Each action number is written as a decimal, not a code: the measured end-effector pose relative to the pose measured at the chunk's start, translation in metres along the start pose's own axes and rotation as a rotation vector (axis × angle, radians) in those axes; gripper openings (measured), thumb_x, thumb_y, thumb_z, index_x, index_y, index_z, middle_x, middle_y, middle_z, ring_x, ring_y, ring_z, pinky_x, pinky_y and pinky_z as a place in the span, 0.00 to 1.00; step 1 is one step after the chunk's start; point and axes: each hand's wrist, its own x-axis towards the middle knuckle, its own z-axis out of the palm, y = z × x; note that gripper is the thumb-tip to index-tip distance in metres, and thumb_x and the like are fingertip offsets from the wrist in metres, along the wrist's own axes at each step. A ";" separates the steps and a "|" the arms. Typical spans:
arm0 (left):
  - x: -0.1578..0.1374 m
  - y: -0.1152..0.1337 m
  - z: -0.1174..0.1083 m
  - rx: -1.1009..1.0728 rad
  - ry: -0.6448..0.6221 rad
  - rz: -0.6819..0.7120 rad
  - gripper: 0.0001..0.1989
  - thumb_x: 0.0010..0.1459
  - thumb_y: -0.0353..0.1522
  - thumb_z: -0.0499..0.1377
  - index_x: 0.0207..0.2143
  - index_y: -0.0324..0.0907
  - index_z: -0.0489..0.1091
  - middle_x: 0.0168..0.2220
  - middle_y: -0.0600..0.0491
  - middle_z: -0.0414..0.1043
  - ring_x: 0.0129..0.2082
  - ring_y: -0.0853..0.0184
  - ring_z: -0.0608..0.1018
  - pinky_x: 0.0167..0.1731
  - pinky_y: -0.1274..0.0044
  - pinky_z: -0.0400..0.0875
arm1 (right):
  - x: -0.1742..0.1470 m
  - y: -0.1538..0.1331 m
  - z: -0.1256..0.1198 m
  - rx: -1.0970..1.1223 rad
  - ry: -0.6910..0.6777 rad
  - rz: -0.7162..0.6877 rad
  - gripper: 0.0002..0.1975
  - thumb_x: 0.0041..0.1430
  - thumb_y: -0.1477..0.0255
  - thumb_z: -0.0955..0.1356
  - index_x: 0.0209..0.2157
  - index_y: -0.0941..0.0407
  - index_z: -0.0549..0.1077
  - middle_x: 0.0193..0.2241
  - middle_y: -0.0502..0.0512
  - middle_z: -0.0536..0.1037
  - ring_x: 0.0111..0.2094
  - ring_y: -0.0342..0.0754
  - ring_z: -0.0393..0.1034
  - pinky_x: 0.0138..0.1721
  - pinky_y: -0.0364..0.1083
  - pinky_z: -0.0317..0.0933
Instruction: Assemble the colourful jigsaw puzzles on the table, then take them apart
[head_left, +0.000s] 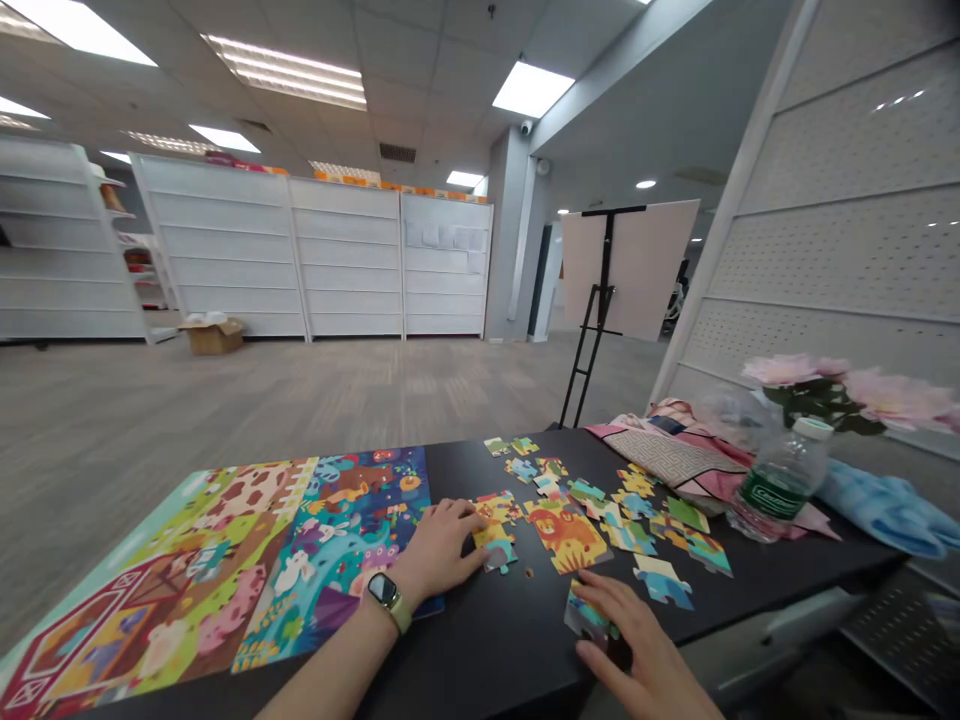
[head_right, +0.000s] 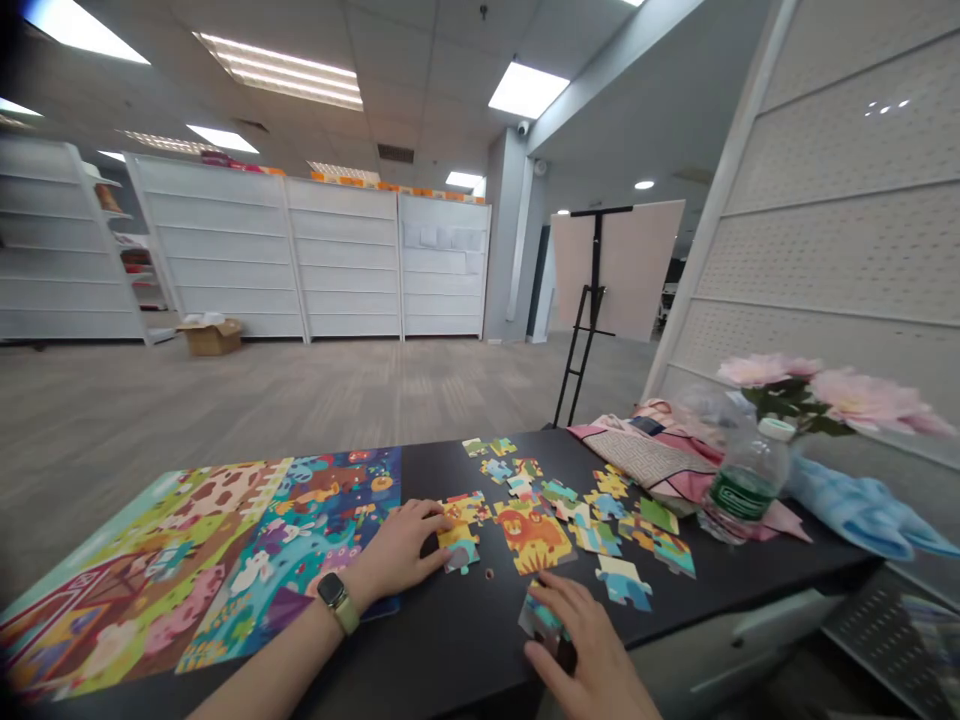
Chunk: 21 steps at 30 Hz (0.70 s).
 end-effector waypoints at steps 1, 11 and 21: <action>0.000 0.001 0.000 0.006 -0.005 -0.006 0.16 0.62 0.43 0.60 0.50 0.51 0.73 0.54 0.50 0.70 0.52 0.54 0.71 0.50 0.64 0.65 | 0.001 0.001 0.002 -0.004 0.006 -0.002 0.24 0.59 0.56 0.69 0.56 0.45 0.73 0.61 0.59 0.71 0.62 0.63 0.64 0.61 0.64 0.61; 0.002 0.003 0.000 0.035 -0.003 -0.018 0.16 0.62 0.42 0.58 0.51 0.52 0.71 0.55 0.50 0.69 0.53 0.54 0.70 0.51 0.63 0.64 | 0.011 -0.014 -0.003 0.079 -0.033 0.029 0.20 0.59 0.65 0.70 0.53 0.53 0.74 0.55 0.62 0.75 0.57 0.57 0.69 0.60 0.56 0.62; -0.003 -0.007 -0.008 -0.041 0.007 0.044 0.20 0.55 0.49 0.65 0.43 0.47 0.73 0.50 0.49 0.70 0.52 0.53 0.70 0.52 0.65 0.66 | 0.067 -0.045 -0.001 0.164 -0.106 -0.107 0.31 0.50 0.74 0.71 0.57 0.53 0.68 0.59 0.60 0.71 0.61 0.57 0.65 0.63 0.56 0.58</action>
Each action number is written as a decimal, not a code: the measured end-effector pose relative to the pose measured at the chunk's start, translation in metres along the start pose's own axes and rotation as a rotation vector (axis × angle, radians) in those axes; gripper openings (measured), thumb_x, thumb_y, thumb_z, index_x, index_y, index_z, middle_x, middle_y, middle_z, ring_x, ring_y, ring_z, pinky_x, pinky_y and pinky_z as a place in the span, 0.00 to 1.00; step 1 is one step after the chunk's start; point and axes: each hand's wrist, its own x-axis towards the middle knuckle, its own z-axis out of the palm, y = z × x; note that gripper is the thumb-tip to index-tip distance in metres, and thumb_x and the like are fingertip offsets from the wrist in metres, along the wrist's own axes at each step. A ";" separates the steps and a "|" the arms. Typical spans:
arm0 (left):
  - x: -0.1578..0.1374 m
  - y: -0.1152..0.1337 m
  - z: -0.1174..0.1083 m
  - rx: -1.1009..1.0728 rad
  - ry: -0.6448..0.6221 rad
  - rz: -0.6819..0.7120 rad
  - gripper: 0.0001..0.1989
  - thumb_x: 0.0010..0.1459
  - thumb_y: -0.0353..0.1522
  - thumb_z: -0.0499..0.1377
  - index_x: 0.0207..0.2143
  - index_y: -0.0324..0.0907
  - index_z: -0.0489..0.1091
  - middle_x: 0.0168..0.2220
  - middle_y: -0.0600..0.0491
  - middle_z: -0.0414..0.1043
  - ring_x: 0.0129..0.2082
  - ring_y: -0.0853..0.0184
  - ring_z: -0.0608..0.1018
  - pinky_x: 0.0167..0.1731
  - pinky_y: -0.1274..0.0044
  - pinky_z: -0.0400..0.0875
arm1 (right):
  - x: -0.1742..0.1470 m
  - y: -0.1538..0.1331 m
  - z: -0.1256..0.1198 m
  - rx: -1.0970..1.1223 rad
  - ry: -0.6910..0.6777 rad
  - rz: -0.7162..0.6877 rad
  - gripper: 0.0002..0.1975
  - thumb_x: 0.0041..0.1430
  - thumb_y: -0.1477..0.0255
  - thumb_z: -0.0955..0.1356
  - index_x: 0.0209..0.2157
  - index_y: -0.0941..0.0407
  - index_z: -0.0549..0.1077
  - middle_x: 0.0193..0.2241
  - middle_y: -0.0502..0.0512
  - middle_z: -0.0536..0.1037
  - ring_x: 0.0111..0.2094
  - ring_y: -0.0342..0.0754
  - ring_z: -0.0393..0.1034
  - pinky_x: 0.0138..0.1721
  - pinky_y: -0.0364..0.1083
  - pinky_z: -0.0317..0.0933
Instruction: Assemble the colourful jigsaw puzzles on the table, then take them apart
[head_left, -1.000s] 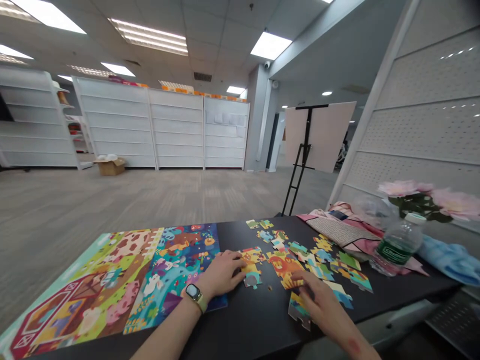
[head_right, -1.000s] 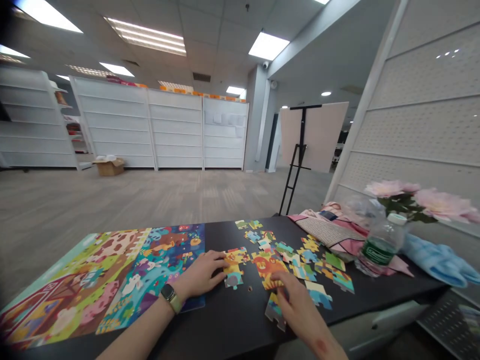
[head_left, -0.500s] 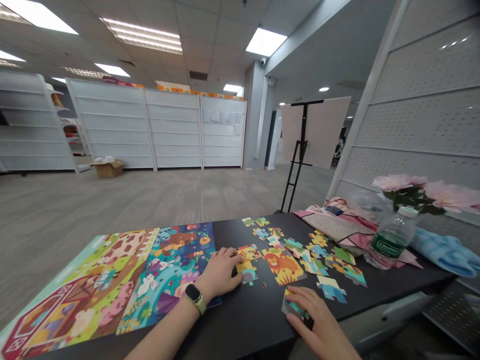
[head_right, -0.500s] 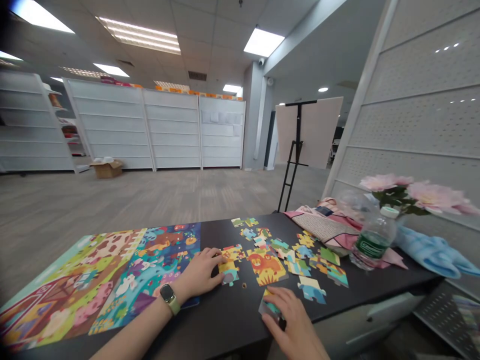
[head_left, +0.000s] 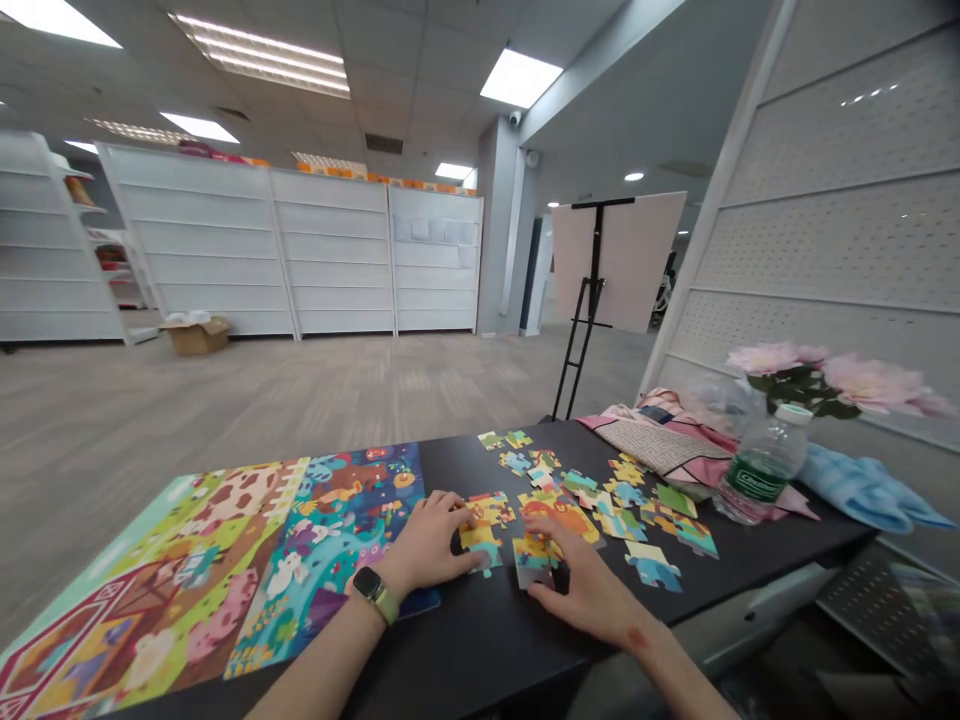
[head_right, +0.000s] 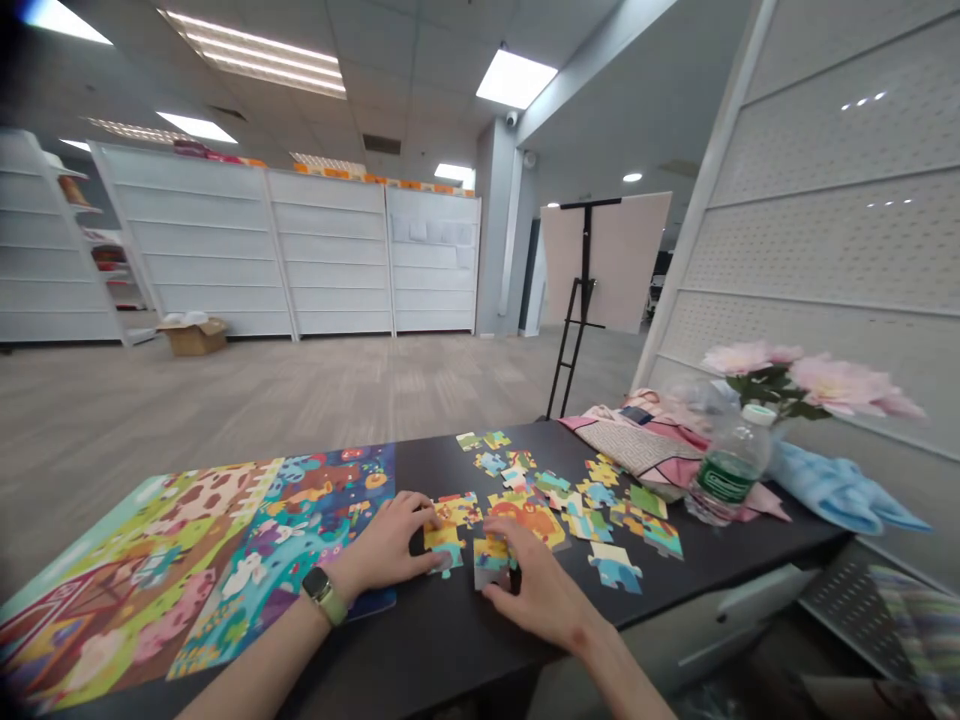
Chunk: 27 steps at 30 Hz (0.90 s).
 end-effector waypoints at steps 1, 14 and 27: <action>-0.001 -0.001 -0.001 -0.013 -0.003 0.005 0.20 0.55 0.49 0.66 0.43 0.47 0.73 0.50 0.49 0.71 0.52 0.53 0.70 0.52 0.65 0.66 | 0.004 -0.002 0.001 0.011 -0.026 -0.006 0.32 0.49 0.74 0.71 0.58 0.52 0.67 0.60 0.60 0.70 0.62 0.57 0.64 0.63 0.56 0.57; 0.002 -0.010 0.001 -0.082 -0.049 0.017 0.17 0.60 0.44 0.63 0.48 0.47 0.72 0.58 0.47 0.68 0.57 0.53 0.69 0.57 0.61 0.62 | -0.005 -0.001 0.015 -0.082 -0.060 0.065 0.23 0.53 0.71 0.70 0.52 0.54 0.72 0.53 0.61 0.75 0.56 0.58 0.68 0.61 0.57 0.60; 0.009 -0.009 0.007 -0.081 -0.120 0.049 0.25 0.64 0.25 0.48 0.55 0.56 0.73 0.61 0.53 0.67 0.60 0.57 0.68 0.57 0.61 0.61 | -0.011 -0.029 0.024 -0.021 -0.087 -0.157 0.16 0.54 0.77 0.69 0.46 0.53 0.73 0.51 0.60 0.76 0.56 0.54 0.67 0.59 0.54 0.63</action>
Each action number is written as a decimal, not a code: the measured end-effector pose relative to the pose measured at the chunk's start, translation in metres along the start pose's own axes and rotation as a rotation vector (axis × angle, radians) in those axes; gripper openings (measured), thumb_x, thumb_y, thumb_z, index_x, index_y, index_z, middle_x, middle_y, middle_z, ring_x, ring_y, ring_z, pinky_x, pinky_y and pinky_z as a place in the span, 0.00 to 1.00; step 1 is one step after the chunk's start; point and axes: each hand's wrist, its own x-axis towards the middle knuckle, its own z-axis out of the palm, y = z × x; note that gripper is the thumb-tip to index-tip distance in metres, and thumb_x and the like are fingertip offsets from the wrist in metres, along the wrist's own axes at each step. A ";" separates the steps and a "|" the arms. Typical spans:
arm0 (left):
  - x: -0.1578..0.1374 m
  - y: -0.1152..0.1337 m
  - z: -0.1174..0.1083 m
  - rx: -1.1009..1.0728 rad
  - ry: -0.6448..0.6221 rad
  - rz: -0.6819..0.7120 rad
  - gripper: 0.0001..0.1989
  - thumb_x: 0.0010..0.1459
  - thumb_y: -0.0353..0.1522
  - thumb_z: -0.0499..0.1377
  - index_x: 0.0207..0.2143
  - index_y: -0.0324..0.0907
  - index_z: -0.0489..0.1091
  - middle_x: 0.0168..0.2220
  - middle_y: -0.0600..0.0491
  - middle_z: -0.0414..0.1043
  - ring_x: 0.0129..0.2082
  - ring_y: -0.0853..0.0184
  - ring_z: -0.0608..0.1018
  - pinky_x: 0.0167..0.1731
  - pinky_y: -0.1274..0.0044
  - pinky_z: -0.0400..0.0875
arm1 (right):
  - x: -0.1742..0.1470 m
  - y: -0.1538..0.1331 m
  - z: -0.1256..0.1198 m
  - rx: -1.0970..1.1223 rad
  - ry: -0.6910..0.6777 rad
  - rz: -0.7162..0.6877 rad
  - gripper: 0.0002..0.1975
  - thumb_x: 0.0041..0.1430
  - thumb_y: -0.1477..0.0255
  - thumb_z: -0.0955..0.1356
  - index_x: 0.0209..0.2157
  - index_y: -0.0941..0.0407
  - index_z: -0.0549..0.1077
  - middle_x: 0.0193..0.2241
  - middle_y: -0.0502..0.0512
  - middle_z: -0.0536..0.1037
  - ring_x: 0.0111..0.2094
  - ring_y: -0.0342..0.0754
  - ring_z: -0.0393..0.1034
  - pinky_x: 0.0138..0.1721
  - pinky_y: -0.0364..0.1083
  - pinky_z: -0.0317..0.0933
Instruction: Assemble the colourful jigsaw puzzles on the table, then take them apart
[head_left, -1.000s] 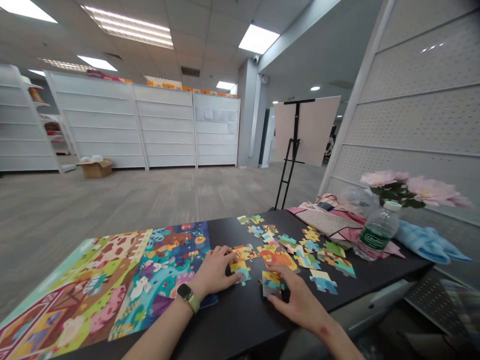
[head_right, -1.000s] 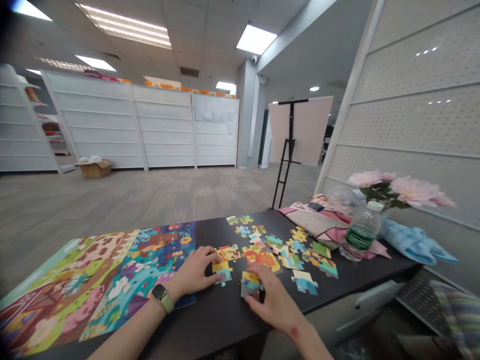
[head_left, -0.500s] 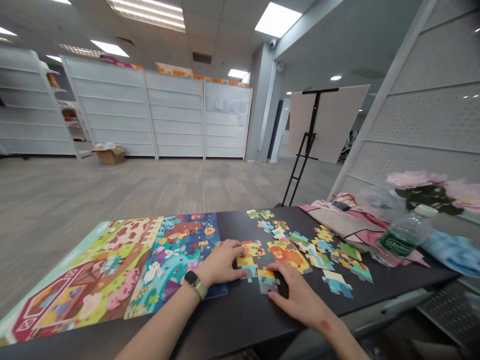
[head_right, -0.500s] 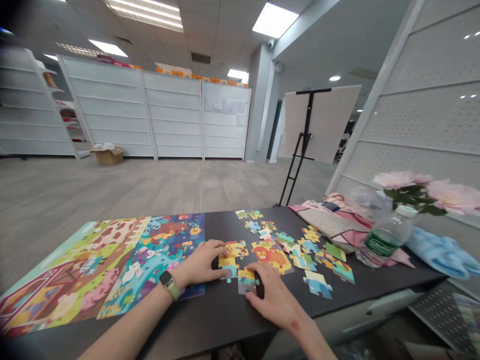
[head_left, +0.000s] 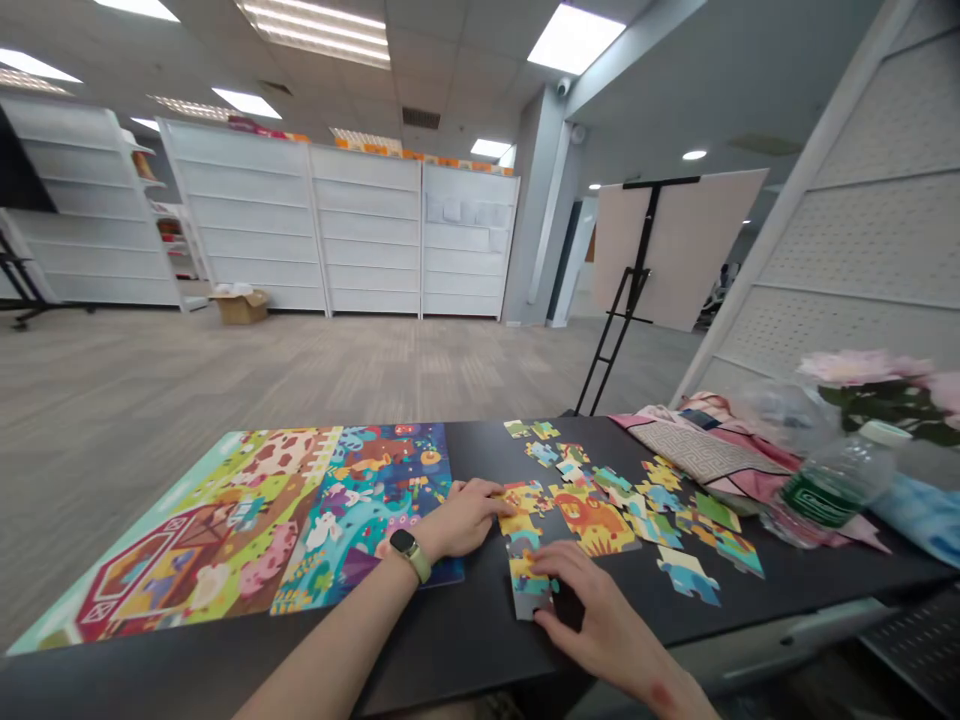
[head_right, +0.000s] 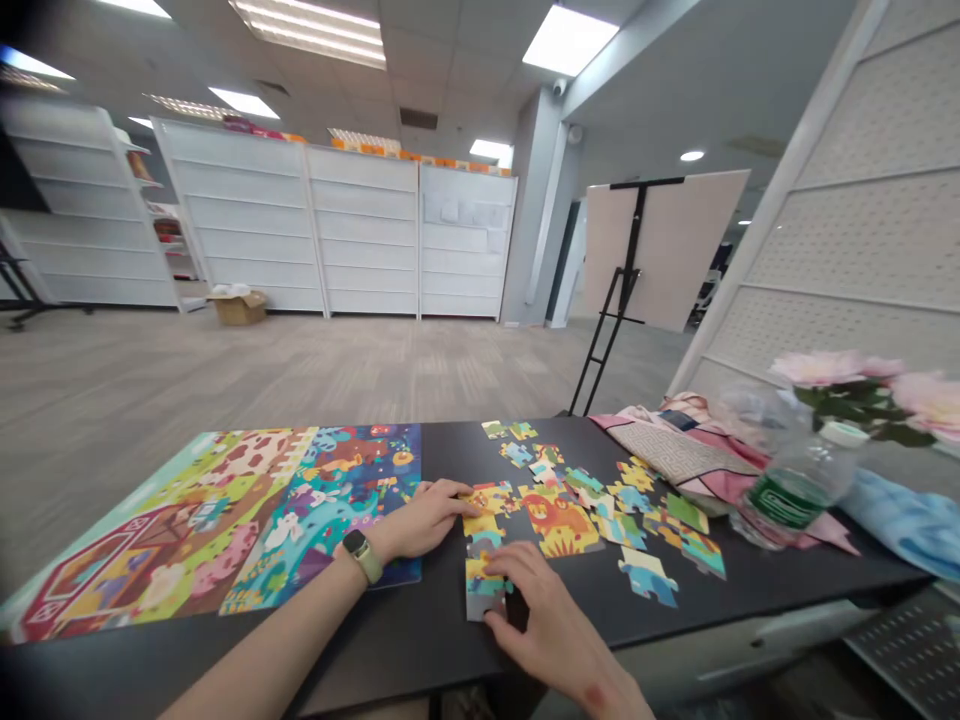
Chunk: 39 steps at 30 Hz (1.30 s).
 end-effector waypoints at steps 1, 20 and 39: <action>0.001 0.001 0.001 0.004 0.001 0.006 0.24 0.64 0.25 0.48 0.55 0.56 0.72 0.61 0.52 0.67 0.60 0.57 0.68 0.57 0.61 0.61 | 0.005 -0.004 0.004 0.004 -0.002 -0.014 0.16 0.54 0.77 0.69 0.46 0.54 0.74 0.50 0.60 0.76 0.56 0.55 0.67 0.59 0.54 0.63; -0.027 0.046 -0.028 0.151 -0.112 -0.006 0.29 0.41 0.52 0.71 0.41 0.45 0.73 0.38 0.49 0.76 0.39 0.52 0.77 0.37 0.69 0.71 | 0.004 0.032 0.005 0.067 0.294 0.210 0.14 0.59 0.75 0.60 0.41 0.54 0.74 0.43 0.57 0.80 0.46 0.52 0.74 0.49 0.52 0.67; -0.024 0.024 -0.024 0.074 -0.037 -0.011 0.24 0.50 0.41 0.69 0.49 0.48 0.73 0.49 0.50 0.70 0.48 0.55 0.74 0.50 0.69 0.70 | 0.004 0.017 0.006 0.025 0.238 0.169 0.12 0.62 0.76 0.60 0.39 0.53 0.74 0.39 0.56 0.78 0.42 0.52 0.72 0.46 0.51 0.66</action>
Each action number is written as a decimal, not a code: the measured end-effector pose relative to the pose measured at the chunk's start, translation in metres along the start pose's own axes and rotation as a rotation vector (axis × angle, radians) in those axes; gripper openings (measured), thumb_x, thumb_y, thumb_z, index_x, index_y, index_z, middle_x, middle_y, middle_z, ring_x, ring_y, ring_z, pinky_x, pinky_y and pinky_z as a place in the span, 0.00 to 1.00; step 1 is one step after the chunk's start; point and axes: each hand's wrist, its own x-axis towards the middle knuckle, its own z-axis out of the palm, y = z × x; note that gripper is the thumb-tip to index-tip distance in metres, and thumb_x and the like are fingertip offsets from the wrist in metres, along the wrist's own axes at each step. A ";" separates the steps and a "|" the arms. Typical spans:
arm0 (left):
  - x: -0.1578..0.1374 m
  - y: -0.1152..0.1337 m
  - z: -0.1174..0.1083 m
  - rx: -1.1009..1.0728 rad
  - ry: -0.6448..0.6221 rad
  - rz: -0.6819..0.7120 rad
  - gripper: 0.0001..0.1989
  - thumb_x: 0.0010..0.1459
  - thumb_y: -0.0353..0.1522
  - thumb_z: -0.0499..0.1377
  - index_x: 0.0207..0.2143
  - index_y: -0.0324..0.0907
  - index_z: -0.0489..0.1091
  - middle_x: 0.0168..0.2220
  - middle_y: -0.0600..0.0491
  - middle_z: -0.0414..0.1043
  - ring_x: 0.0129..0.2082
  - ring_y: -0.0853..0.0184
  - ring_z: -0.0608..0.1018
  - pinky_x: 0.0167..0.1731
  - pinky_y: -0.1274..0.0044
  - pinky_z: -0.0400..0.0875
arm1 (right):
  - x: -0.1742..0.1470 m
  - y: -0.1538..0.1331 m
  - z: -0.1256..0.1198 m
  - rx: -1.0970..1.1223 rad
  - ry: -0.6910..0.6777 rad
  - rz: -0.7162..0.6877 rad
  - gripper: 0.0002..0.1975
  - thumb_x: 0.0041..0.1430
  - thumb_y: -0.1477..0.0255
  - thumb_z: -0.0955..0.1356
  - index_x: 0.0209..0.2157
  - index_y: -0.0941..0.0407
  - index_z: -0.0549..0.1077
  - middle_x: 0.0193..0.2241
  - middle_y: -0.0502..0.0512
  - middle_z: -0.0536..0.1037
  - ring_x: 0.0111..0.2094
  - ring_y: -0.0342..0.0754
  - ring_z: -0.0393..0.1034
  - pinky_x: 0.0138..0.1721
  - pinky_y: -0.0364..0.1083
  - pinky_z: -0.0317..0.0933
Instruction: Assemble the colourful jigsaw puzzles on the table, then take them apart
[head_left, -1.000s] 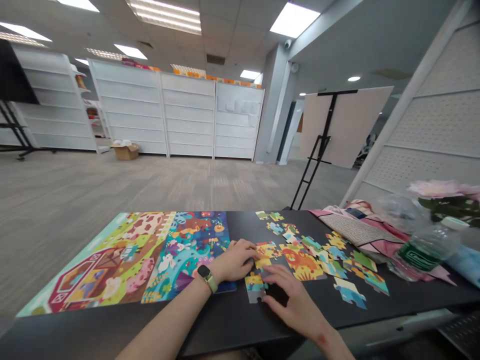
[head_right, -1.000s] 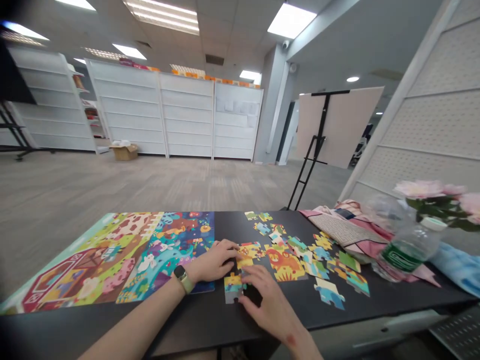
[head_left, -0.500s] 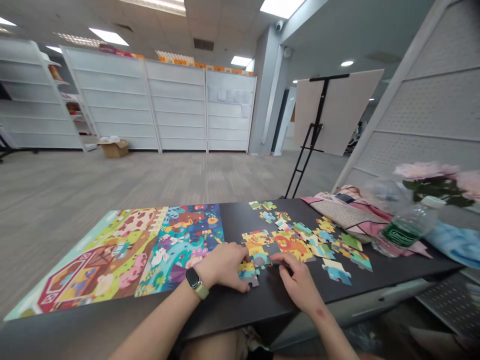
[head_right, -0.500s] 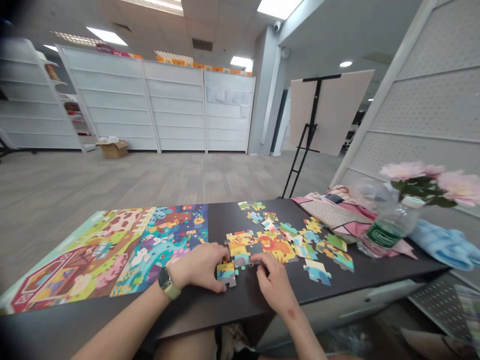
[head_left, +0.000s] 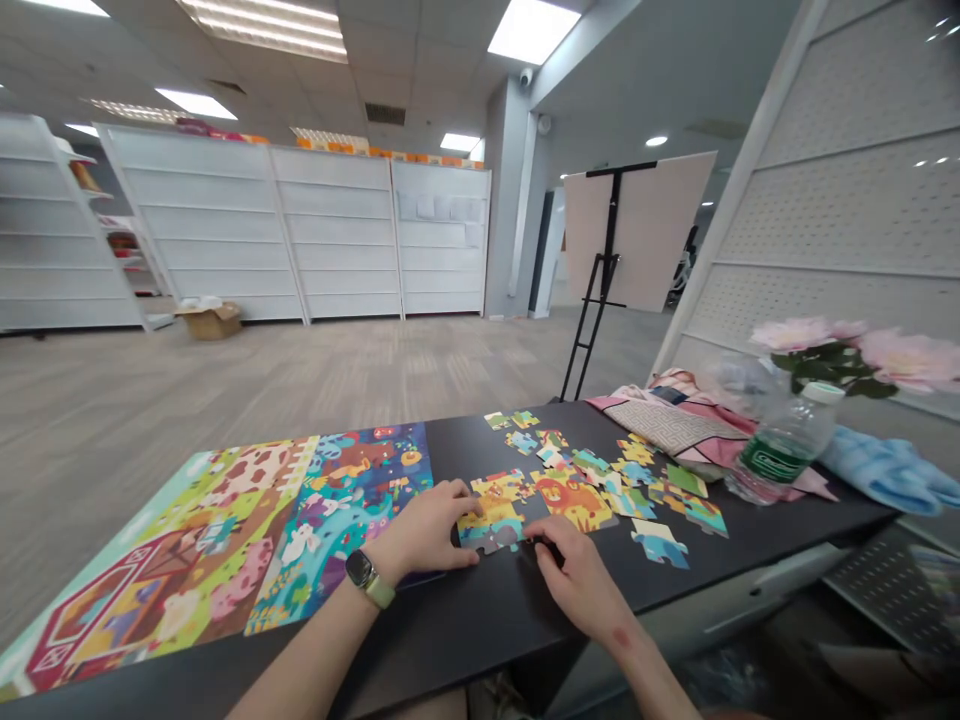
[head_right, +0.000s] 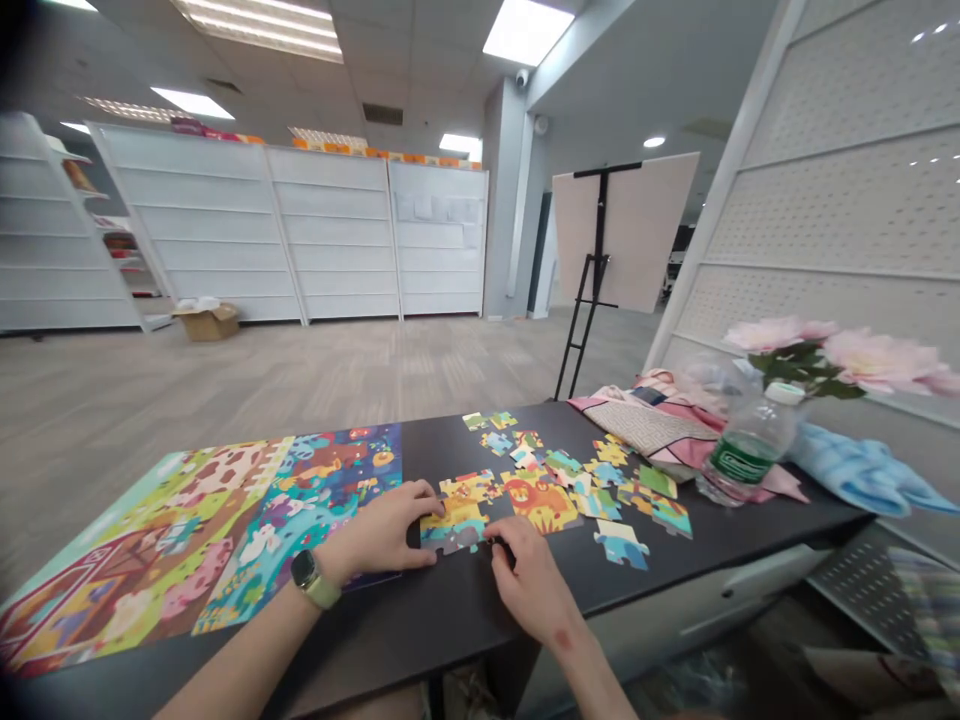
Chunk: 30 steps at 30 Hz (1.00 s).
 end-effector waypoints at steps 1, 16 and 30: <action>0.000 0.000 -0.001 -0.010 -0.015 0.031 0.22 0.52 0.40 0.68 0.49 0.50 0.73 0.50 0.50 0.69 0.49 0.55 0.74 0.51 0.69 0.69 | 0.000 0.000 0.000 0.001 -0.002 0.001 0.12 0.62 0.76 0.60 0.39 0.53 0.74 0.39 0.56 0.78 0.42 0.52 0.72 0.46 0.52 0.66; 0.000 0.014 -0.001 -0.032 -0.047 0.074 0.14 0.54 0.35 0.64 0.44 0.50 0.75 0.47 0.52 0.71 0.47 0.57 0.72 0.48 0.70 0.68 | 0.000 0.003 0.005 -0.039 0.006 -0.066 0.17 0.57 0.84 0.60 0.36 0.53 0.76 0.41 0.57 0.78 0.46 0.53 0.71 0.51 0.53 0.65; 0.004 0.005 0.012 -0.075 0.021 0.048 0.07 0.56 0.34 0.64 0.37 0.46 0.69 0.50 0.52 0.70 0.51 0.58 0.71 0.51 0.70 0.65 | -0.003 0.031 -0.025 -0.200 0.139 -0.054 0.19 0.58 0.81 0.62 0.45 0.54 0.79 0.49 0.59 0.79 0.52 0.54 0.71 0.57 0.58 0.64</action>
